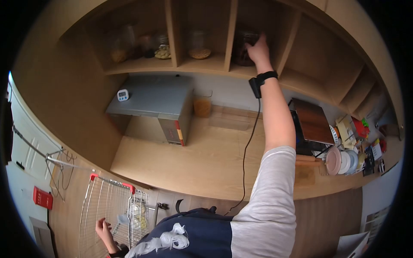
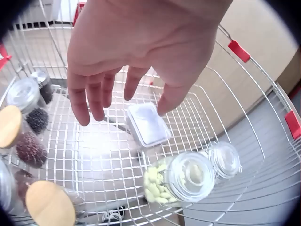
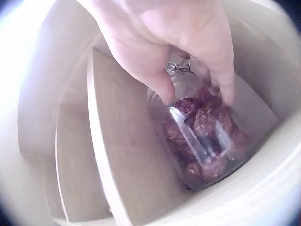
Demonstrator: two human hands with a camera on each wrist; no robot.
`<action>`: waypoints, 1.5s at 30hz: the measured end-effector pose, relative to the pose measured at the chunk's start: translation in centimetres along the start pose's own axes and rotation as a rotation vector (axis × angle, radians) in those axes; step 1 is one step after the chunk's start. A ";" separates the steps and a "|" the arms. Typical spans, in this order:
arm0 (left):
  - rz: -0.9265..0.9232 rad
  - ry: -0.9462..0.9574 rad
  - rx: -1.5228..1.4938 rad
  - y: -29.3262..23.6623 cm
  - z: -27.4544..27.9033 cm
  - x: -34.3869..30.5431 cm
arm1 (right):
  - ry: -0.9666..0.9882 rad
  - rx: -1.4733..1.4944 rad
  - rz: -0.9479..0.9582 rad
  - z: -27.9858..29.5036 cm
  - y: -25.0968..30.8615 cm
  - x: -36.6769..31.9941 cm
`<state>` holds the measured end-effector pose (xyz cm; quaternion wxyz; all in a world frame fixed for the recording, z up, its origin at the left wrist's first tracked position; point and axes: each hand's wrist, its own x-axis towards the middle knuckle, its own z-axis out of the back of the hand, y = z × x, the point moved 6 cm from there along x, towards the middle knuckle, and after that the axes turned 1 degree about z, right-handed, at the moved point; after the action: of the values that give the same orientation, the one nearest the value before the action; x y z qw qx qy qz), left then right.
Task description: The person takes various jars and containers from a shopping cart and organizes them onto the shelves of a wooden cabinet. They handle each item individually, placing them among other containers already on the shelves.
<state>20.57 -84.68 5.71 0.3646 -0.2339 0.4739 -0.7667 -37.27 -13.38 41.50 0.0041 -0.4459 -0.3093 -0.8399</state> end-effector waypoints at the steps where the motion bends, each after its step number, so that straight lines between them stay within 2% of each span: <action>1: 0.019 -0.012 0.002 0.1 0.0 0.4 | 0.027 -0.016 -0.011 -0.1 -0.4 0.2; 3: -0.020 -0.024 -0.016 1.0 0.3 1.6 | -0.035 -0.038 0.050 -0.5 -1.8 0.8; 5: 0.021 -0.042 -0.037 4.9 1.0 3.6 | 0.050 0.121 0.169 -2.8 -7.5 3.8; 7: -0.049 -0.036 0.021 3.9 1.8 4.0 | -0.110 -0.287 0.116 0.9 -3.4 0.1; 9: -0.056 -0.134 0.211 4.9 3.7 4.5 | -0.210 -0.422 0.409 2.5 -2.9 -2.7; 10: -0.063 -0.188 0.288 4.6 4.7 4.4 | -0.185 -0.227 0.401 3.0 -3.9 -4.0; 12: -0.036 -0.261 0.360 8.9 7.2 5.3 | -0.144 0.171 0.386 4.0 -6.0 -6.7; 13: 0.028 -0.310 0.462 10.5 8.4 5.2 | -0.091 0.391 0.326 4.1 -3.6 -10.8; 14: 0.105 -0.321 0.504 12.5 9.4 5.6 | -0.071 0.380 0.231 4.2 1.9 -16.8; 15: 0.223 -0.343 0.509 15.9 10.3 5.6 | -0.028 0.395 0.225 3.4 2.6 -20.9; 16: 0.327 -0.315 0.543 17.7 10.3 5.8 | 0.026 0.265 0.150 2.9 7.3 -25.7; 17: 0.366 -0.322 0.533 19.7 10.7 5.7 | 0.148 0.350 0.206 1.6 7.0 -29.7; 18: 0.455 -0.268 0.563 22.2 10.6 5.7 | 0.234 0.334 0.164 0.7 8.1 -33.5; 21: 0.704 -0.054 0.613 30.4 8.9 5.2 | 0.569 0.178 -0.009 -0.5 7.9 -42.5; 23: 0.758 0.078 0.627 32.2 7.1 4.8 | 0.676 0.136 -0.222 -0.7 3.5 -46.4; 25: 0.749 0.244 0.588 35.3 4.1 5.3 | 0.772 0.035 -0.306 1.0 -1.9 -48.4; 26: 0.639 0.306 0.567 36.6 2.1 5.9 | 0.771 0.009 -0.299 2.1 -2.2 -49.0; 28: 0.507 0.424 0.505 33.9 -1.8 7.4 | 0.851 -0.215 -0.561 5.0 -3.7 -50.9; 29: 0.507 0.446 0.487 33.1 -3.3 7.7 | 0.838 -0.240 -0.554 6.5 -3.3 -51.3; 31: 0.156 0.701 0.457 30.0 -7.3 7.9 | 0.909 -0.337 -0.713 9.2 -3.1 -53.3; 32: 0.151 0.716 0.440 28.9 -7.9 7.8 | 0.895 -0.357 -0.709 10.5 -2.3 -53.9; 34: 0.201 0.933 0.625 27.7 -9.2 6.6 | 0.993 -0.429 -0.756 12.4 -1.3 -56.1; 36: 0.266 0.997 0.813 29.7 -10.7 5.7 | 0.991 -0.383 -0.728 14.2 -3.2 -58.2; 37: 0.249 0.952 0.796 29.7 -10.8 5.7 | 0.973 -0.373 -0.677 14.6 -1.5 -59.4; 38: 0.203 0.914 0.743 29.8 -11.7 5.8 | 1.017 -0.370 -0.670 14.0 3.6 -59.7; 40: 0.104 0.937 0.770 28.1 -13.1 6.5 | 1.024 -0.406 -0.656 13.7 6.5 -60.2; 41: 0.153 0.889 0.758 31.0 -14.3 6.3 | 1.083 -0.476 -0.629 13.5 6.0 -60.2; 42: 0.222 0.897 0.897 29.6 -14.0 6.3 | 1.049 -0.429 -0.582 13.5 5.4 -60.0; 45: 0.066 0.830 1.124 31.4 -14.3 5.6 | 0.997 -0.301 -0.525 11.0 7.0 -60.0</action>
<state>17.57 -90.09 -28.69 0.2424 0.3166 0.1126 -0.9101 9.08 -29.47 4.51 -0.1224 0.0992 -0.2475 -0.9560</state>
